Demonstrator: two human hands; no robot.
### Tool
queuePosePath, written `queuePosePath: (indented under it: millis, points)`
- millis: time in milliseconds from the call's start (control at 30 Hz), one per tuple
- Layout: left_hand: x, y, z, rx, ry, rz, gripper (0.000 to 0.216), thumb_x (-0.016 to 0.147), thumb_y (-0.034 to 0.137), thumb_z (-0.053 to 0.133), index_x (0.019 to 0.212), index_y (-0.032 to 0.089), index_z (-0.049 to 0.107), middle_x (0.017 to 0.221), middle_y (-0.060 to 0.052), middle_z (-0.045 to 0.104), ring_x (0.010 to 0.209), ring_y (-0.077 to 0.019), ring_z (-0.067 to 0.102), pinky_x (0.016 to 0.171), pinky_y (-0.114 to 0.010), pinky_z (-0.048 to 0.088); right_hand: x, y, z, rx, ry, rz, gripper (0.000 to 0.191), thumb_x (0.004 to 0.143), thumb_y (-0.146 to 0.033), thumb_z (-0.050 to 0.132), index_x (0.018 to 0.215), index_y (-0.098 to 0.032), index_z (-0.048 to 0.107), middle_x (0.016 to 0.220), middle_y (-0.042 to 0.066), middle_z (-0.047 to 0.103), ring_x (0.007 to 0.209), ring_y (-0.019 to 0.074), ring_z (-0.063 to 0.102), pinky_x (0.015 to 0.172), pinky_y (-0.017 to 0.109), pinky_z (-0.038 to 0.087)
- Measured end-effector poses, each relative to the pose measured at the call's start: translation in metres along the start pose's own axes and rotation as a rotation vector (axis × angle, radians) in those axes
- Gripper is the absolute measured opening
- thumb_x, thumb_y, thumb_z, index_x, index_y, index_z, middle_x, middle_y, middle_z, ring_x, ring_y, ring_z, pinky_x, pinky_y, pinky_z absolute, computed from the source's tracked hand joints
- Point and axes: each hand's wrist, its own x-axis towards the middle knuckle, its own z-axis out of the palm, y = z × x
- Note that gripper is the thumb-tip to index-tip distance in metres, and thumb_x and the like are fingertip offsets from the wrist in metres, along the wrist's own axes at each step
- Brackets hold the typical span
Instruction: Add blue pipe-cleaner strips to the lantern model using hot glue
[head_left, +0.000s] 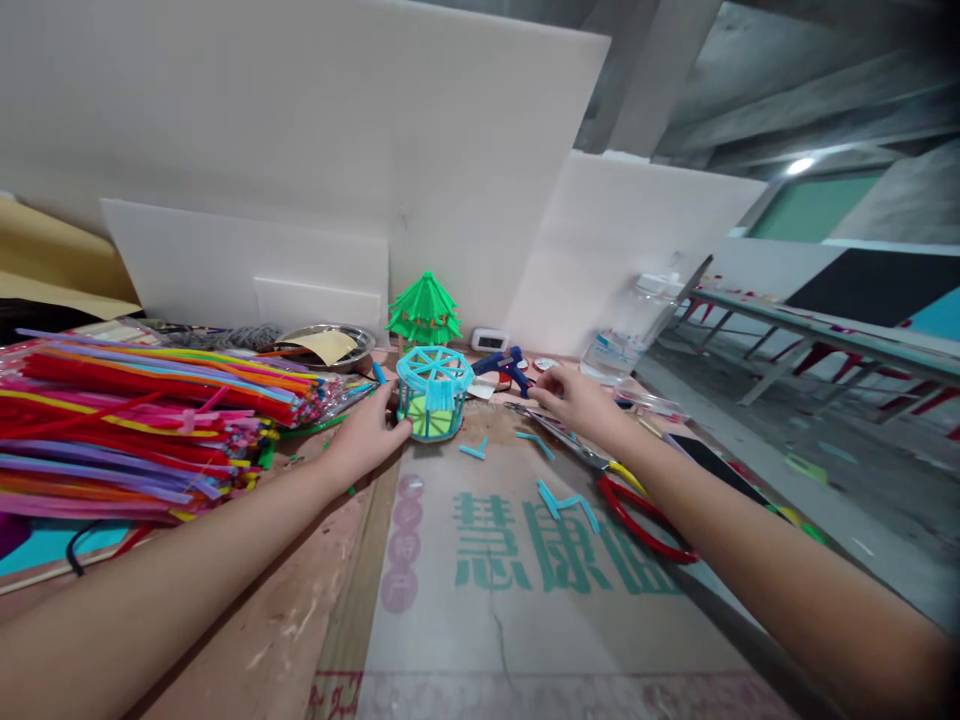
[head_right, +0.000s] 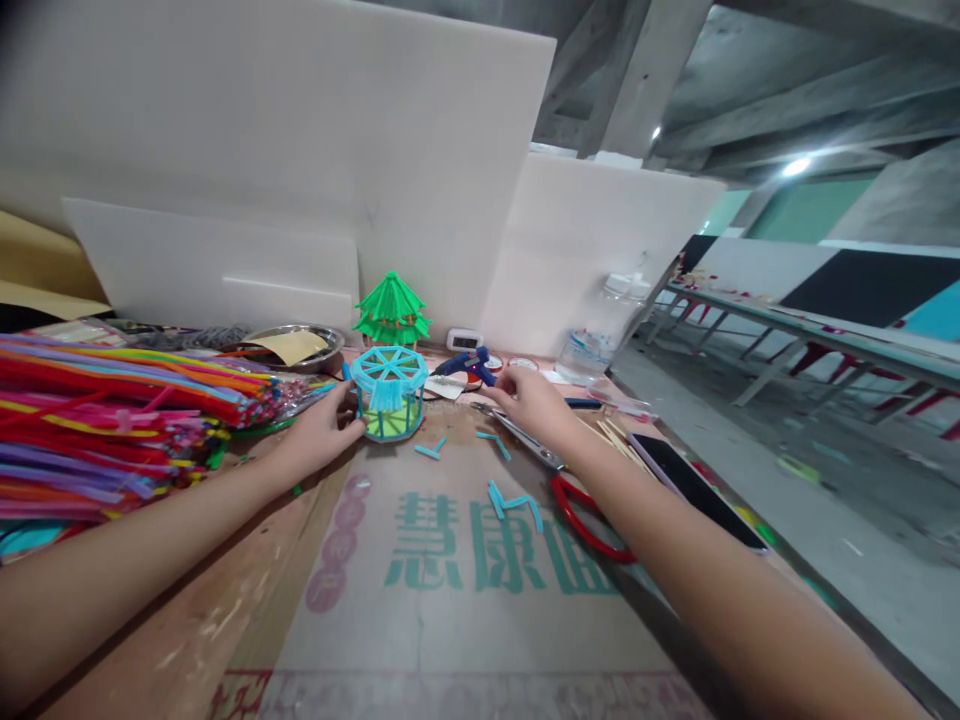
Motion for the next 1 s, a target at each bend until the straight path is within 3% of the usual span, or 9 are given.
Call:
queuePosePath:
  millis: [200,400,500,633,733,1000]
  points:
    - [0.002,-0.007,0.003,0.007,-0.023,0.012,0.059,0.08,0.03,0.057,0.137,0.017,0.048,0.116,-0.011,0.069,0.099,-0.0256,0.069,0.088,-0.038,0.056,-0.042,-0.045,0.008,0.066,-0.177,-0.323,0.017,0.091,-0.031,0.061,0.094,-0.018,0.072,0.086,0.005,0.07,0.075,0.0164,0.061,0.067,0.027,0.04]
    - [0.001,-0.006,0.002,0.032,-0.032,0.013,0.056,0.081,0.03,0.056,0.135,0.017,0.049,0.115,-0.01,0.068,0.101,-0.0261,0.069,0.092,-0.04,0.055,-0.042,-0.063,0.031,-0.082,-0.195,-0.433,0.022,0.087,-0.03,0.069,0.106,-0.018,0.073,0.089,0.007,0.072,0.081,0.0193,0.062,0.071,0.029,0.041]
    - [0.001,-0.004,0.002,0.042,-0.037,-0.006,0.058,0.08,0.029,0.058,0.136,0.018,0.049,0.121,-0.011,0.067,0.102,-0.0265,0.069,0.093,-0.041,0.055,-0.04,-0.064,0.043,-0.137,-0.233,-0.438,0.017,0.087,-0.027,0.07,0.101,-0.018,0.074,0.093,0.007,0.072,0.086,0.0216,0.064,0.075,0.03,0.043]
    - [0.001,-0.005,0.002,0.014,-0.014,0.01,0.059,0.079,0.029,0.058,0.137,0.019,0.05,0.118,-0.011,0.069,0.101,-0.0265,0.069,0.091,-0.041,0.056,-0.051,-0.068,0.046,-0.173,-0.222,-0.529,0.012,0.091,-0.016,0.058,0.09,-0.016,0.07,0.098,0.011,0.069,0.089,0.0212,0.063,0.075,0.031,0.043]
    - [0.001,-0.005,0.003,-0.004,-0.012,0.019,0.059,0.079,0.03,0.06,0.137,0.019,0.05,0.117,-0.01,0.07,0.1,-0.0262,0.069,0.09,-0.04,0.056,-0.064,-0.073,0.04,-0.015,-0.162,-0.493,0.011,0.093,-0.017,0.053,0.096,-0.017,0.064,0.093,0.009,0.068,0.083,0.0194,0.061,0.071,0.031,0.044]
    - [0.001,-0.006,0.003,0.009,-0.015,0.027,0.058,0.078,0.03,0.061,0.135,0.021,0.051,0.117,-0.01,0.069,0.098,-0.0267,0.069,0.089,-0.041,0.056,-0.056,-0.088,0.024,0.888,-0.119,-0.11,0.012,0.095,-0.035,0.051,0.095,-0.023,0.049,0.061,-0.007,0.059,0.047,0.01,0.052,0.047,0.023,0.042]
